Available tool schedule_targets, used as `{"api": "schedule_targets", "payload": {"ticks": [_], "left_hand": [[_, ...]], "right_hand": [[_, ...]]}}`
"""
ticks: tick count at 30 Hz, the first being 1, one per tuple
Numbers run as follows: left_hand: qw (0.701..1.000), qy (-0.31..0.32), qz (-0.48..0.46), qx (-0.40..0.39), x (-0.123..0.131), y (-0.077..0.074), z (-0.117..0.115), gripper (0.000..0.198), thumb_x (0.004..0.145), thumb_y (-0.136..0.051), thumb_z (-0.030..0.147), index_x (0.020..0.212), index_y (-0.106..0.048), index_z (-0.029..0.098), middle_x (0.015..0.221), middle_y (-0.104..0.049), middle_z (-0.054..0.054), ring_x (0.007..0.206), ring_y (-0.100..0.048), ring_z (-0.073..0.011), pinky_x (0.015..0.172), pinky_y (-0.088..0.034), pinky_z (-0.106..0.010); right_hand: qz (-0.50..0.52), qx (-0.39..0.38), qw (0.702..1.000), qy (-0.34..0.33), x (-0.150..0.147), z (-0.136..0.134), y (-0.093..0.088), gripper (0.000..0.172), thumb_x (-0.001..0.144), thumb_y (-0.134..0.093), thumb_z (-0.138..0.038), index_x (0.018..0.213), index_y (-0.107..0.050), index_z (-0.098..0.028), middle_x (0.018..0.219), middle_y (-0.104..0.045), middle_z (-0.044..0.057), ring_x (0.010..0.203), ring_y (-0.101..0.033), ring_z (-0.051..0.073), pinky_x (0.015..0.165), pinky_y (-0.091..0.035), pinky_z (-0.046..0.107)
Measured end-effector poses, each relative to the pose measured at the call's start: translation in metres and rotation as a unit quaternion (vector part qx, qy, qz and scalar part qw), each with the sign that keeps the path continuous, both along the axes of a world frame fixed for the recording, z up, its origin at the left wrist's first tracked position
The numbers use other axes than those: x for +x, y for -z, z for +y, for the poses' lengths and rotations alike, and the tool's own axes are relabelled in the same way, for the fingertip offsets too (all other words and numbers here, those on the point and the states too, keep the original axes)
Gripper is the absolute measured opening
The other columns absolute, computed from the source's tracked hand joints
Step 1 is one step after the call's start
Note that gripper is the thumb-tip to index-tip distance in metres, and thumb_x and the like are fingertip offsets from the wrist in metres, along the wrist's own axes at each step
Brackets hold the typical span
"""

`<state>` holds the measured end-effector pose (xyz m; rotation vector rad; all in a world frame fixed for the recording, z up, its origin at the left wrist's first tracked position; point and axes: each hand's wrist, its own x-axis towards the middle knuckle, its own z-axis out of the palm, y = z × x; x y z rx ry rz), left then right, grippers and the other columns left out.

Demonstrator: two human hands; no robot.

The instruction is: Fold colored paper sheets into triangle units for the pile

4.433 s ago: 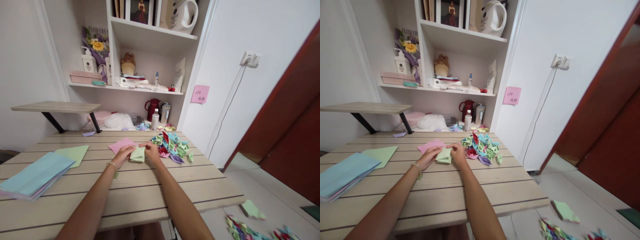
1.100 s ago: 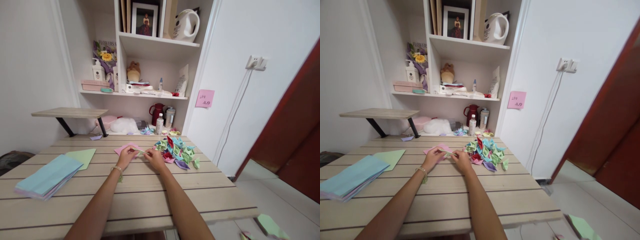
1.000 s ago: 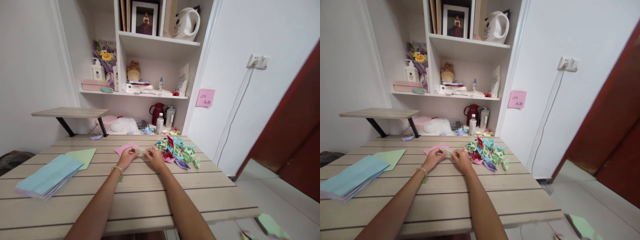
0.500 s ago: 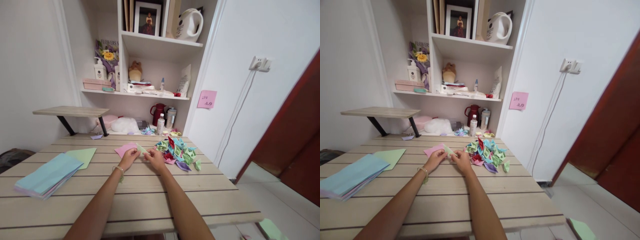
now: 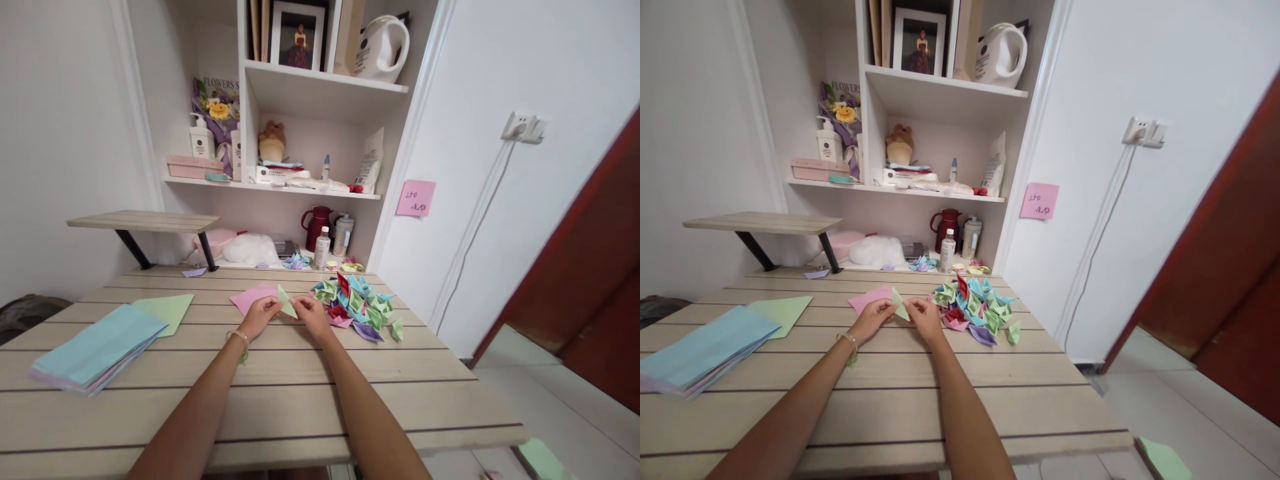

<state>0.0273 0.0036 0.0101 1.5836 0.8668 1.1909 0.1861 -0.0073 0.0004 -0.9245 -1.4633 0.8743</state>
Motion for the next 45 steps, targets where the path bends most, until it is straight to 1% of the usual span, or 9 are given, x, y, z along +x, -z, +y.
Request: {"api": "schedule_targets", "payload": {"ticks": [6,11,16,18,22,27,36,40,45], "left_hand": [[0.994,-0.039,-0.093,-0.042,0.003,0.005,0.005,0.031,0.058,-0.069,0.034,0.073,-0.048,0.016,0.060,-0.061,0.000,0.055,-0.059,-0.0120,0.052,-0.044,-0.021],[0.988,-0.066,-0.136,-0.030,0.005,0.006,0.008,0.033,0.054,-0.070,0.034,0.073,-0.051,0.015,0.061,-0.061,0.000,0.057,-0.060,-0.0122,0.058,-0.049,-0.025],[0.987,-0.121,-0.104,0.011,0.005,0.004,0.007,0.036,0.052,-0.071,0.035,0.078,-0.061,0.012,0.061,-0.062,-0.002,0.056,-0.059,-0.0131,0.051,-0.048,-0.023],[0.989,-0.105,-0.102,0.008,0.007,0.004,0.005,0.040,0.055,-0.070,0.035,0.085,-0.062,0.011,0.062,-0.063,-0.003,0.057,-0.060,-0.0142,0.054,-0.050,-0.025],[0.992,-0.068,-0.102,0.007,0.012,0.001,-0.001,0.044,0.060,-0.067,0.036,0.095,-0.062,0.010,0.073,-0.067,-0.006,0.065,-0.063,-0.0167,0.067,-0.051,-0.032],[0.996,-0.039,-0.079,0.013,0.016,-0.004,-0.006,0.039,0.062,-0.065,0.038,0.088,-0.064,0.010,0.075,-0.068,-0.006,0.072,-0.063,-0.0189,0.070,-0.050,-0.032],[0.995,-0.046,-0.083,0.008,0.015,-0.005,-0.007,0.038,0.061,-0.065,0.038,0.086,-0.063,0.010,0.075,-0.067,-0.005,0.071,-0.062,-0.0184,0.070,-0.050,-0.032],[0.996,-0.059,-0.056,0.026,0.015,-0.004,-0.008,0.038,0.063,-0.063,0.040,0.087,-0.063,0.011,0.073,-0.066,-0.005,0.069,-0.062,-0.0182,0.067,-0.050,-0.031],[0.993,-0.080,0.024,0.083,0.013,-0.002,-0.009,0.031,0.069,-0.057,0.039,0.085,-0.064,0.013,0.076,-0.065,-0.007,0.068,-0.060,-0.0181,0.065,-0.050,-0.030]], "right_hand": [[0.023,0.023,0.998,-0.051,-0.004,-0.005,-0.006,0.031,0.071,-0.056,-0.044,0.076,-0.067,-0.015,0.062,-0.059,0.001,0.052,-0.048,0.011,0.050,-0.040,0.023],[0.036,0.048,0.997,-0.048,-0.006,-0.008,-0.010,0.030,0.072,-0.057,-0.041,0.083,-0.068,-0.015,0.064,-0.060,0.001,0.058,-0.050,0.012,0.055,-0.041,0.025],[0.022,0.047,0.998,-0.042,-0.006,-0.007,-0.007,0.032,0.072,-0.057,-0.040,0.089,-0.067,-0.015,0.066,-0.062,0.002,0.058,-0.052,0.013,0.056,-0.044,0.026],[0.023,0.046,0.998,-0.040,-0.005,-0.006,-0.006,0.032,0.072,-0.057,-0.039,0.093,-0.066,-0.016,0.075,-0.065,0.004,0.063,-0.056,0.015,0.059,-0.046,0.028],[0.034,0.059,0.997,-0.033,-0.005,-0.004,-0.005,0.035,0.071,-0.058,-0.038,0.100,-0.063,-0.020,0.095,-0.066,0.006,0.081,-0.060,0.019,0.073,-0.048,0.033],[0.028,0.053,0.998,-0.037,-0.004,-0.003,-0.005,0.036,0.071,-0.058,-0.038,0.102,-0.063,-0.019,0.102,-0.064,0.007,0.092,-0.059,0.023,0.080,-0.047,0.038],[0.014,0.074,0.997,-0.033,-0.005,-0.003,-0.003,0.029,0.074,-0.056,-0.036,0.098,-0.064,-0.021,0.098,-0.066,0.006,0.090,-0.060,0.021,0.081,-0.047,0.035],[-0.028,0.086,0.996,-0.016,-0.005,-0.006,-0.006,0.029,0.078,-0.051,-0.033,0.102,-0.061,-0.021,0.102,-0.064,0.005,0.094,-0.059,0.020,0.084,-0.046,0.034],[-0.112,0.140,0.983,0.020,-0.006,-0.009,-0.006,0.030,0.080,-0.046,-0.025,0.108,-0.058,-0.024,0.106,-0.062,0.003,0.098,-0.057,0.019,0.088,-0.043,0.035]]}}
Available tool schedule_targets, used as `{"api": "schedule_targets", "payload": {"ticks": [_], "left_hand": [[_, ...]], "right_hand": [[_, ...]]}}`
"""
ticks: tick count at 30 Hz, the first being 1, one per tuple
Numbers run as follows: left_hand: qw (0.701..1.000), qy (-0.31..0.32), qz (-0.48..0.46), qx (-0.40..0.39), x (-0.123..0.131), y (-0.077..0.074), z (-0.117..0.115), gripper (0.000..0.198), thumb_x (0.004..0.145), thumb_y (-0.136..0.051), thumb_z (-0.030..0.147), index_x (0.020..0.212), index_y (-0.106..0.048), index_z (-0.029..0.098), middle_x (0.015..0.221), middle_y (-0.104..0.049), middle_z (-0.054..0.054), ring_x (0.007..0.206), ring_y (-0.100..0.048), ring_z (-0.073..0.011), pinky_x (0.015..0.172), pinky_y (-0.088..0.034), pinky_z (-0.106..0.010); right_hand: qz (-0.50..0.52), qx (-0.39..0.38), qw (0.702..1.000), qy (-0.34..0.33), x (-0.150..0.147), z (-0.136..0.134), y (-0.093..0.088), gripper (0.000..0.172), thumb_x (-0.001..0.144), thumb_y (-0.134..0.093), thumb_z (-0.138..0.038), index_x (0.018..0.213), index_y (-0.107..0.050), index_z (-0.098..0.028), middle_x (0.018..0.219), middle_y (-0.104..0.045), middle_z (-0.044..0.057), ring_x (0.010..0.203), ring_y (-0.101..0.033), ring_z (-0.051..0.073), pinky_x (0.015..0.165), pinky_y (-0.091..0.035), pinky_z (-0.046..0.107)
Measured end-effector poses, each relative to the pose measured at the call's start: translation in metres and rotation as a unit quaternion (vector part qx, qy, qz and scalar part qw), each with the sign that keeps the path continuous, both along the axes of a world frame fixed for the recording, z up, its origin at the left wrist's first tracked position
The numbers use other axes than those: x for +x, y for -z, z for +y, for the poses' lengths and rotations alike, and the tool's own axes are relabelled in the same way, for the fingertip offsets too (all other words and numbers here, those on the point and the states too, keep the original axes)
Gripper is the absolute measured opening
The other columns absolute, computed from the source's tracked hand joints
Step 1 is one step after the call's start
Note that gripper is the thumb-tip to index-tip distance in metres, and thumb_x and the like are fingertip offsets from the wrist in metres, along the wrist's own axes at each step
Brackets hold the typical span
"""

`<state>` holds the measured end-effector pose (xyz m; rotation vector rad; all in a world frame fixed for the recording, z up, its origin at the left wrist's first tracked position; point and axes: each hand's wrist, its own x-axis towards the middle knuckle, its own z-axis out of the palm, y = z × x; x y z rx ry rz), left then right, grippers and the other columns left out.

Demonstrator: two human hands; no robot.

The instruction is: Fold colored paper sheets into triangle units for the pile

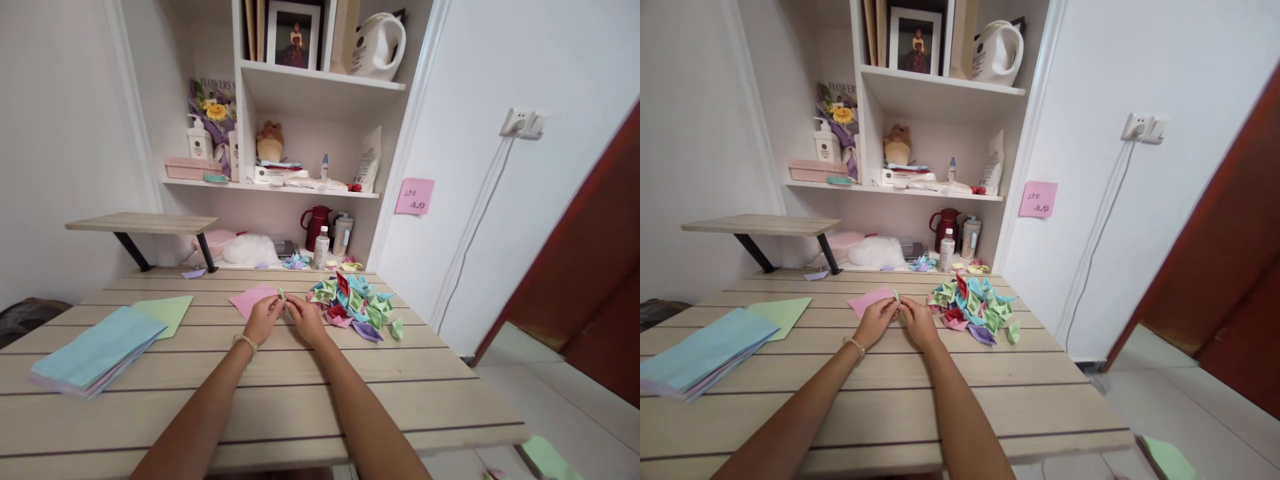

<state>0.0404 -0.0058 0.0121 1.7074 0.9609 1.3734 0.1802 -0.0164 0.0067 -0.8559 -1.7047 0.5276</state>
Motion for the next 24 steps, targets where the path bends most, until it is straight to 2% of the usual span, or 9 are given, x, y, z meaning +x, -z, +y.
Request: {"api": "schedule_targets", "payload": {"ticks": [8,24], "left_hand": [[0.997,0.007,0.048,0.053,0.0010,-0.0038,-0.0030,0.026,0.075,-0.050,0.037,0.084,-0.062,0.016,0.076,-0.061,-0.005,0.068,-0.058,-0.0170,0.065,-0.048,-0.029],[0.994,0.002,0.078,0.077,0.0002,-0.0006,-0.0014,0.024,0.078,-0.045,0.036,0.079,-0.059,0.017,0.074,-0.059,-0.005,0.067,-0.056,-0.0167,0.067,-0.045,-0.029]], "right_hand": [[-0.008,0.007,1.000,0.013,0.0003,0.0031,0.0030,0.031,0.081,-0.045,-0.023,0.110,-0.057,-0.024,0.108,-0.061,0.004,0.100,-0.056,0.020,0.088,-0.042,0.036],[-0.020,0.002,1.000,0.022,-0.0007,-0.0010,0.0008,0.032,0.081,-0.045,-0.024,0.111,-0.056,-0.025,0.109,-0.061,0.003,0.100,-0.056,0.019,0.087,-0.043,0.036]]}}
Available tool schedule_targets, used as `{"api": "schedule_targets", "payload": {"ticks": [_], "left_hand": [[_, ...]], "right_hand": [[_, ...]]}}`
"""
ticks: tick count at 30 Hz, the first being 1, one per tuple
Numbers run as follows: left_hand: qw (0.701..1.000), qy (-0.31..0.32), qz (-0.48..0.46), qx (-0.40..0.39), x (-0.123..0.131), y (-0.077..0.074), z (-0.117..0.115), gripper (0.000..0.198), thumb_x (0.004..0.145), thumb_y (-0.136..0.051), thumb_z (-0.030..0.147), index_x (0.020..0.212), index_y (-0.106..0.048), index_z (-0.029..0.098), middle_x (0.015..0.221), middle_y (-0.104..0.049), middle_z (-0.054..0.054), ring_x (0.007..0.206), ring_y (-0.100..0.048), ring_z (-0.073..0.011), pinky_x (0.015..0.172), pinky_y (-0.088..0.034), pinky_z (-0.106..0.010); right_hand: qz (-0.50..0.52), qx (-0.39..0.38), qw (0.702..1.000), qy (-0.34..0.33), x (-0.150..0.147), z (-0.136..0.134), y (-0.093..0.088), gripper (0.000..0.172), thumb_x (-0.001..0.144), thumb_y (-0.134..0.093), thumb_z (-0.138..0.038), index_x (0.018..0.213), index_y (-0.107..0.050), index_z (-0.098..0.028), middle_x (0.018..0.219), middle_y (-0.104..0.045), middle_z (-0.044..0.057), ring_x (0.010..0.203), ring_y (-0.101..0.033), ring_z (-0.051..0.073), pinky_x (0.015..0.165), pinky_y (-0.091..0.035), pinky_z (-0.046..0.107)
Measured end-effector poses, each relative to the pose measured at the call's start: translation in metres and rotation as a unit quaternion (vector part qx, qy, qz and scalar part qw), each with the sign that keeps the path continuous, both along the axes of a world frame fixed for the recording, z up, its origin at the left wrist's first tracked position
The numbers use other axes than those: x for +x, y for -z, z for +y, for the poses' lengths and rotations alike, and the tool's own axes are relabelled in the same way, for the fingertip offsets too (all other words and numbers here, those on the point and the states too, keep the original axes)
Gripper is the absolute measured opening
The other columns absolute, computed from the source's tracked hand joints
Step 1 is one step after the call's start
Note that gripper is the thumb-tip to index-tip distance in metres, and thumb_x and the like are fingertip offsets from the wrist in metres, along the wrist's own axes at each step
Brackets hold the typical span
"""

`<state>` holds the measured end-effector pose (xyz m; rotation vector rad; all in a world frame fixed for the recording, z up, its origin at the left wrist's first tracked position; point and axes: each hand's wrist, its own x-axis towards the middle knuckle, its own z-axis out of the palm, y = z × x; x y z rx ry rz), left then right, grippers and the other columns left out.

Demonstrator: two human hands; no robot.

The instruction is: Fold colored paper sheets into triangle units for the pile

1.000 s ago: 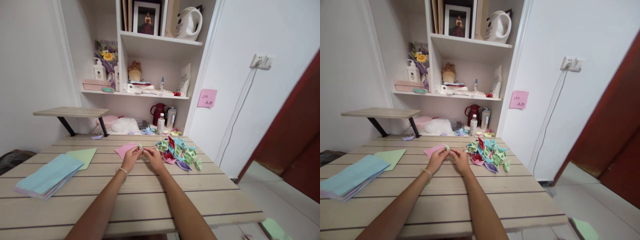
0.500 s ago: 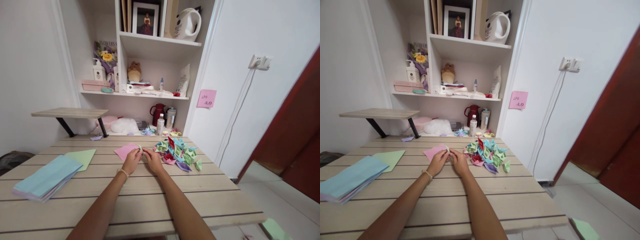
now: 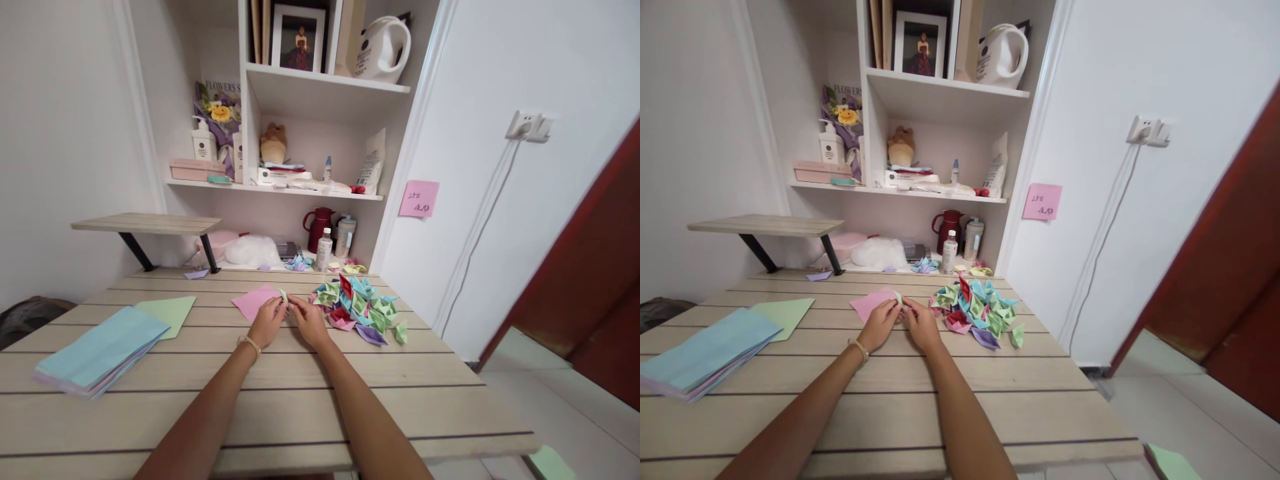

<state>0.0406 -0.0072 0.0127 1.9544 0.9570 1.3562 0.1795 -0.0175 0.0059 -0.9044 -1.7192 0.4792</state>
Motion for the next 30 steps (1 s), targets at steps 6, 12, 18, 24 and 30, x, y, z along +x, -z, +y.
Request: {"api": "schedule_targets", "payload": {"ticks": [6,12,18,24,30], "left_hand": [[1.000,0.010,-0.012,-0.007,0.0000,0.0027,0.0007,0.025,0.079,-0.045,0.036,0.082,-0.059,0.017,0.077,-0.058,-0.006,0.068,-0.056,-0.0168,0.067,-0.045,-0.029],[1.000,0.002,-0.002,0.006,-0.0004,0.0040,-0.0014,0.025,0.080,-0.042,0.035,0.081,-0.059,0.017,0.077,-0.058,-0.005,0.067,-0.056,-0.0159,0.067,-0.045,-0.029],[0.999,-0.022,0.009,0.041,-0.0020,0.0038,-0.0012,0.024,0.080,-0.043,0.033,0.088,-0.059,0.016,0.080,-0.059,-0.007,0.071,-0.056,-0.0172,0.069,-0.044,-0.030],[0.992,-0.056,0.076,0.083,-0.0035,0.0025,0.0001,0.024,0.081,-0.040,0.030,0.087,-0.059,0.016,0.079,-0.059,-0.007,0.074,-0.054,-0.0178,0.072,-0.042,-0.031],[0.987,-0.068,0.103,0.106,-0.0023,0.0008,-0.0026,0.024,0.081,-0.040,0.027,0.092,-0.058,0.016,0.082,-0.059,-0.007,0.074,-0.054,-0.0172,0.071,-0.042,-0.030]], "right_hand": [[-0.005,0.015,1.000,-0.001,0.0006,-0.0016,-0.0005,0.032,0.082,-0.043,-0.023,0.111,-0.056,-0.025,0.109,-0.061,0.003,0.102,-0.055,0.019,0.090,-0.041,0.035],[-0.014,0.012,1.000,0.004,0.0007,0.0008,0.0037,0.033,0.082,-0.042,-0.023,0.112,-0.055,-0.026,0.109,-0.060,0.002,0.101,-0.055,0.020,0.089,-0.042,0.037],[-0.024,0.028,0.999,0.008,-0.0016,0.0006,0.0033,0.035,0.083,-0.039,-0.021,0.114,-0.053,-0.024,0.111,-0.060,0.003,0.103,-0.054,0.019,0.090,-0.042,0.036],[-0.040,0.045,0.998,0.009,-0.0024,-0.0007,0.0010,0.037,0.082,-0.037,-0.016,0.115,-0.052,-0.022,0.111,-0.059,0.004,0.103,-0.054,0.017,0.089,-0.042,0.032],[-0.035,0.019,0.999,0.018,-0.0041,-0.0003,0.0024,0.043,0.078,-0.042,-0.016,0.121,-0.045,-0.024,0.105,-0.062,0.004,0.085,-0.061,0.016,0.077,-0.048,0.030]]}}
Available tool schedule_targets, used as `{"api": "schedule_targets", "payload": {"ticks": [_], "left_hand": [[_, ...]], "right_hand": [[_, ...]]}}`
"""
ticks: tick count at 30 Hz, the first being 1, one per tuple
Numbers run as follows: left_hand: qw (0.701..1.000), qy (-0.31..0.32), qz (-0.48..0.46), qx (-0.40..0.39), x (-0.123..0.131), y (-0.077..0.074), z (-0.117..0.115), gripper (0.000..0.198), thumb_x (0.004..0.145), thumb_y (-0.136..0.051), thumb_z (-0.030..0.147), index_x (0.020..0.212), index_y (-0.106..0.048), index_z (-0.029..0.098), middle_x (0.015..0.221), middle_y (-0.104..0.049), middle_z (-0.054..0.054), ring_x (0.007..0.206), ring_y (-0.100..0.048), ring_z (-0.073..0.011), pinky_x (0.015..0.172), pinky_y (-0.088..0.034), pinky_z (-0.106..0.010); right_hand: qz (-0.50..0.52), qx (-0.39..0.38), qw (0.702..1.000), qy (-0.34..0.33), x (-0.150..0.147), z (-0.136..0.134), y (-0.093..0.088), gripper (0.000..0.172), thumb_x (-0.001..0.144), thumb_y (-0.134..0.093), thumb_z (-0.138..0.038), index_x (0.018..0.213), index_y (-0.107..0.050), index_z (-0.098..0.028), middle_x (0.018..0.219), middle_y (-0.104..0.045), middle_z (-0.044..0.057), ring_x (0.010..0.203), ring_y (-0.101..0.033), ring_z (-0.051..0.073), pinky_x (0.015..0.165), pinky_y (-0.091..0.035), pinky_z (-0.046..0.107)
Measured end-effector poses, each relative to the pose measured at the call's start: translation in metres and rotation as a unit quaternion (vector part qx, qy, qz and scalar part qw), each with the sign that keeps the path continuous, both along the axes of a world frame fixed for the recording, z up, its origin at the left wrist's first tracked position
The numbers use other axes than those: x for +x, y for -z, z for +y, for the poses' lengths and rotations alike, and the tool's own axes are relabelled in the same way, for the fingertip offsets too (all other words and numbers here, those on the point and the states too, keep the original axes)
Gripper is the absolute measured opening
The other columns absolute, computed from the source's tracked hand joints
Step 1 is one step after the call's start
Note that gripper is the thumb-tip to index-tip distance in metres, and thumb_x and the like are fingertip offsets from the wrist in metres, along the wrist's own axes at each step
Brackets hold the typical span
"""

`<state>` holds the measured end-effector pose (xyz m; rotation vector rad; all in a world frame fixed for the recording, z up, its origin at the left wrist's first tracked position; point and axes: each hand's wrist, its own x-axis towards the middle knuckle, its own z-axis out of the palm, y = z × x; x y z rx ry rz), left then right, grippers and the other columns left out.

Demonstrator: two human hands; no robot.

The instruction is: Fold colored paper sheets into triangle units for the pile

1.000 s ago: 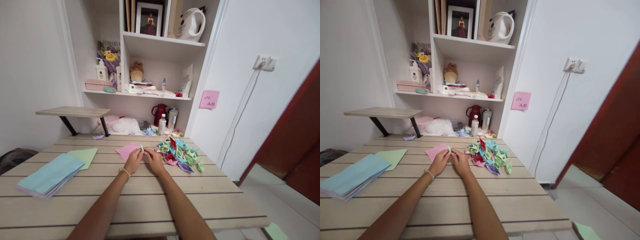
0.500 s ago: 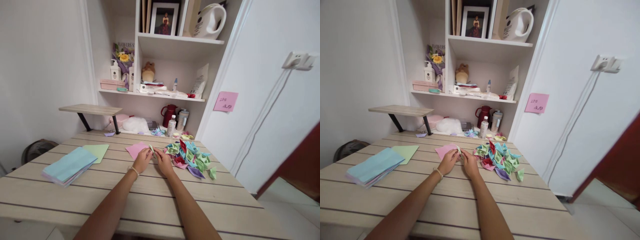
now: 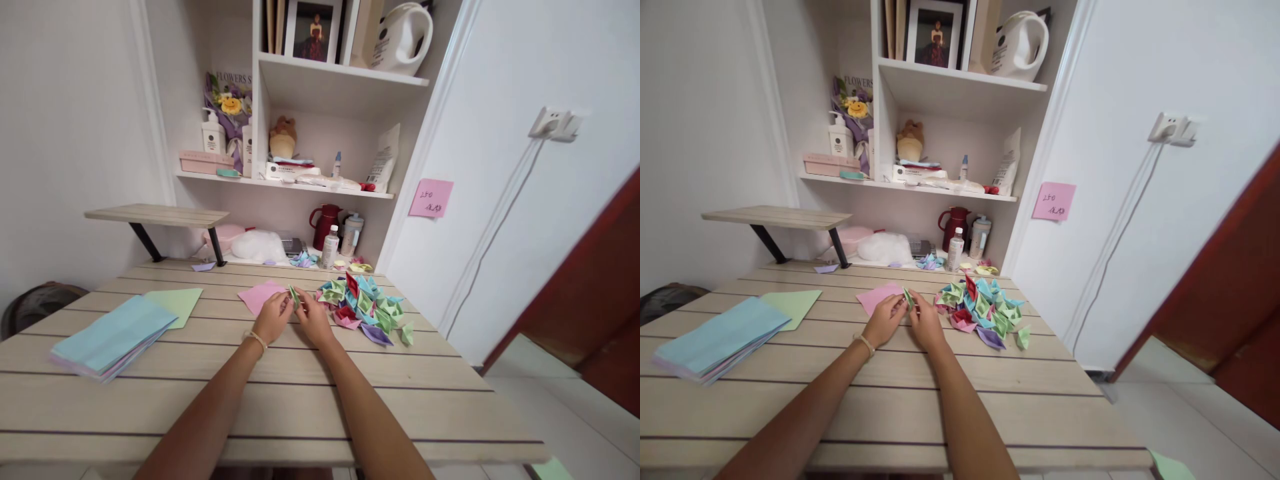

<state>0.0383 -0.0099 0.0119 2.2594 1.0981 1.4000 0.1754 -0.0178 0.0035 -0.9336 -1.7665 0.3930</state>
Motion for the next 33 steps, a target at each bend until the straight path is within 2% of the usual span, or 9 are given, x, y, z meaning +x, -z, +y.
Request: {"api": "schedule_targets", "payload": {"ticks": [3,7,10,13,17,21,24,28,33], "left_hand": [[1.000,-0.003,0.012,0.009,0.000,-0.002,-0.001,0.022,0.081,-0.041,0.026,0.090,-0.058,0.016,0.081,-0.058,-0.007,0.075,-0.053,-0.0172,0.071,-0.042,-0.030],[1.000,-0.009,0.028,0.001,-0.001,-0.003,-0.002,0.020,0.080,-0.041,0.024,0.084,-0.059,0.016,0.076,-0.059,-0.006,0.073,-0.053,-0.0175,0.070,-0.041,-0.029],[1.000,0.006,0.009,-0.030,0.002,0.000,-0.001,0.018,0.078,-0.043,0.022,0.083,-0.059,0.016,0.076,-0.061,-0.006,0.070,-0.055,-0.0166,0.068,-0.041,-0.028],[0.995,0.019,-0.054,-0.077,0.009,0.007,0.001,0.017,0.074,-0.045,0.019,0.084,-0.058,0.015,0.075,-0.063,-0.005,0.068,-0.057,-0.0154,0.064,-0.042,-0.025],[0.983,-0.032,-0.134,-0.119,0.019,0.014,0.004,0.011,0.070,-0.047,0.017,0.073,-0.058,0.015,0.068,-0.064,-0.003,0.066,-0.059,-0.0152,0.059,-0.041,-0.023],[0.982,-0.099,-0.111,-0.118,0.021,0.015,0.004,0.012,0.069,-0.048,0.019,0.060,-0.055,0.015,0.058,-0.061,-0.002,0.057,-0.056,-0.0138,0.053,-0.038,-0.022],[0.984,-0.112,-0.093,-0.104,0.019,0.014,0.005,0.017,0.071,-0.047,0.022,0.057,-0.055,0.016,0.055,-0.060,-0.002,0.054,-0.054,-0.0129,0.051,-0.036,-0.021],[0.984,-0.117,-0.088,-0.104,0.017,0.015,0.007,0.018,0.073,-0.047,0.022,0.061,-0.058,0.015,0.058,-0.062,-0.004,0.056,-0.056,-0.0139,0.054,-0.039,-0.022],[0.980,-0.059,-0.146,-0.122,0.015,0.016,0.009,0.017,0.072,-0.050,0.022,0.078,-0.064,0.015,0.074,-0.067,-0.007,0.068,-0.061,-0.0165,0.060,-0.046,-0.024]], "right_hand": [[0.018,-0.021,1.000,0.003,-0.001,0.000,0.000,0.046,0.077,-0.044,-0.016,0.122,-0.042,-0.023,0.097,-0.065,0.004,0.078,-0.063,0.016,0.070,-0.050,0.029],[0.016,-0.020,0.999,0.023,0.000,-0.002,-0.001,0.041,0.076,-0.046,-0.017,0.116,-0.047,-0.023,0.097,-0.065,0.004,0.084,-0.062,0.016,0.071,-0.050,0.028],[-0.035,-0.015,0.997,0.072,0.001,-0.005,-0.003,0.037,0.075,-0.048,-0.018,0.112,-0.050,-0.025,0.096,-0.065,0.002,0.086,-0.061,0.016,0.071,-0.048,0.027],[-0.120,-0.012,0.984,0.131,0.000,-0.008,-0.004,0.036,0.076,-0.049,-0.019,0.111,-0.052,-0.028,0.094,-0.066,0.001,0.084,-0.061,0.016,0.071,-0.045,0.025],[-0.228,-0.026,0.952,0.201,-0.007,-0.010,-0.004,0.037,0.078,-0.047,-0.019,0.114,-0.051,-0.026,0.086,-0.067,0.005,0.076,-0.061,0.018,0.066,-0.042,0.024],[-0.284,-0.039,0.933,0.217,-0.016,-0.009,-0.002,0.039,0.080,-0.044,-0.020,0.119,-0.048,-0.024,0.082,-0.067,0.008,0.071,-0.061,0.018,0.063,-0.040,0.024],[-0.260,-0.039,0.941,0.213,-0.018,-0.007,0.000,0.038,0.080,-0.044,-0.019,0.118,-0.049,-0.023,0.082,-0.068,0.008,0.070,-0.061,0.018,0.063,-0.039,0.024],[-0.152,-0.031,0.964,0.215,-0.016,-0.006,0.001,0.036,0.079,-0.043,-0.016,0.111,-0.055,-0.023,0.083,-0.068,0.006,0.070,-0.062,0.018,0.064,-0.041,0.023],[-0.009,-0.035,0.979,0.202,-0.012,-0.001,0.001,0.033,0.074,-0.042,-0.015,0.100,-0.064,-0.019,0.086,-0.068,0.007,0.071,-0.062,0.017,0.068,-0.044,0.025]]}}
